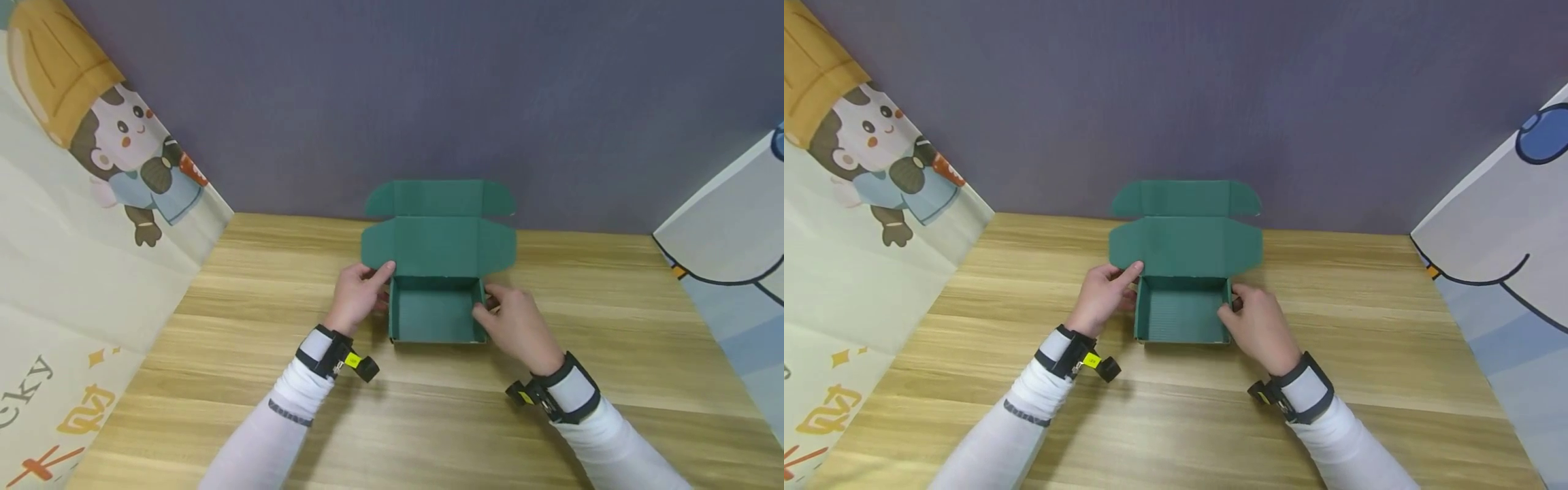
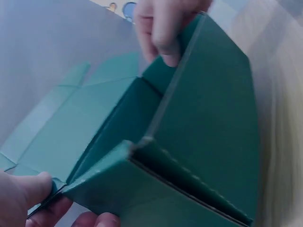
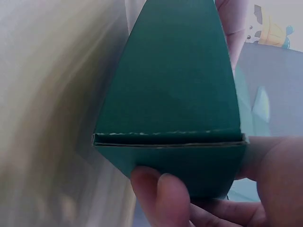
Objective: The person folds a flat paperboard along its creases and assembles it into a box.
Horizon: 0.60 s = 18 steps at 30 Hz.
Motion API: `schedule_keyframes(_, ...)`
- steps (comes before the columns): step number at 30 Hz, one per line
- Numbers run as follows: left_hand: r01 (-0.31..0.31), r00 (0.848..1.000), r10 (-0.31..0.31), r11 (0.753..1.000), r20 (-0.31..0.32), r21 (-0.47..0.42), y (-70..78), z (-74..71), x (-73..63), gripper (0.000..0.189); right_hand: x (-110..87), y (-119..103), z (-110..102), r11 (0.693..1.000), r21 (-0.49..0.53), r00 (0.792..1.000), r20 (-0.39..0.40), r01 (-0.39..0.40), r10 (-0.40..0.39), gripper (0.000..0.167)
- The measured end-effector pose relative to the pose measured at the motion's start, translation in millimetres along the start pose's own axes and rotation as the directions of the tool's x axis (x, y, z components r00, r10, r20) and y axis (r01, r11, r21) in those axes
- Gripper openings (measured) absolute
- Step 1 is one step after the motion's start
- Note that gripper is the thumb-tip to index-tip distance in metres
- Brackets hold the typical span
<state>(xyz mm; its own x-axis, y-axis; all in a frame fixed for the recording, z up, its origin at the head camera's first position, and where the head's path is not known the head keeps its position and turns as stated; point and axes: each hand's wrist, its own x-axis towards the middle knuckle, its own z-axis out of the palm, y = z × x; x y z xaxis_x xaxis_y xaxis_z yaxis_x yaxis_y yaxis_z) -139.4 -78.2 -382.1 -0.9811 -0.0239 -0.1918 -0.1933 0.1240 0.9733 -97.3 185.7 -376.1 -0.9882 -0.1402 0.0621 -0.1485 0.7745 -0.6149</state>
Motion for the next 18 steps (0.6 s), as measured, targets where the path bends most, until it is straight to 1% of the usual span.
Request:
schedule_keyframes(2,0.025,1.0,-0.024,0.999,0.018,-0.042,-1.9,-0.5,0.4,0.04,-2.9,1.1,1.3,1.0,-0.002,1.0,0.024,-0.019,0.019,0.012)
schedule_keyframes(5,0.054,0.998,-0.052,0.996,0.039,-0.068,-6.0,-1.2,2.0,0.037,-5.5,2.9,4.0,0.999,-0.003,0.998,0.049,-0.041,0.041,0.013)
schedule_keyframes(9,0.076,0.995,-0.071,0.994,0.065,-0.076,-10.5,-1.3,5.3,0.035,-7.2,5.4,6.2,0.999,0.002,0.997,0.065,-0.051,0.051,0.014)
schedule_keyframes(18,0.114,0.991,-0.11,0.992,0.08,-0.048,-16.1,-2.1,8.7,0.038,-8.3,10.6,10.3,0.998,0.004,0.994,0.095,-0.056,0.055,0.021)
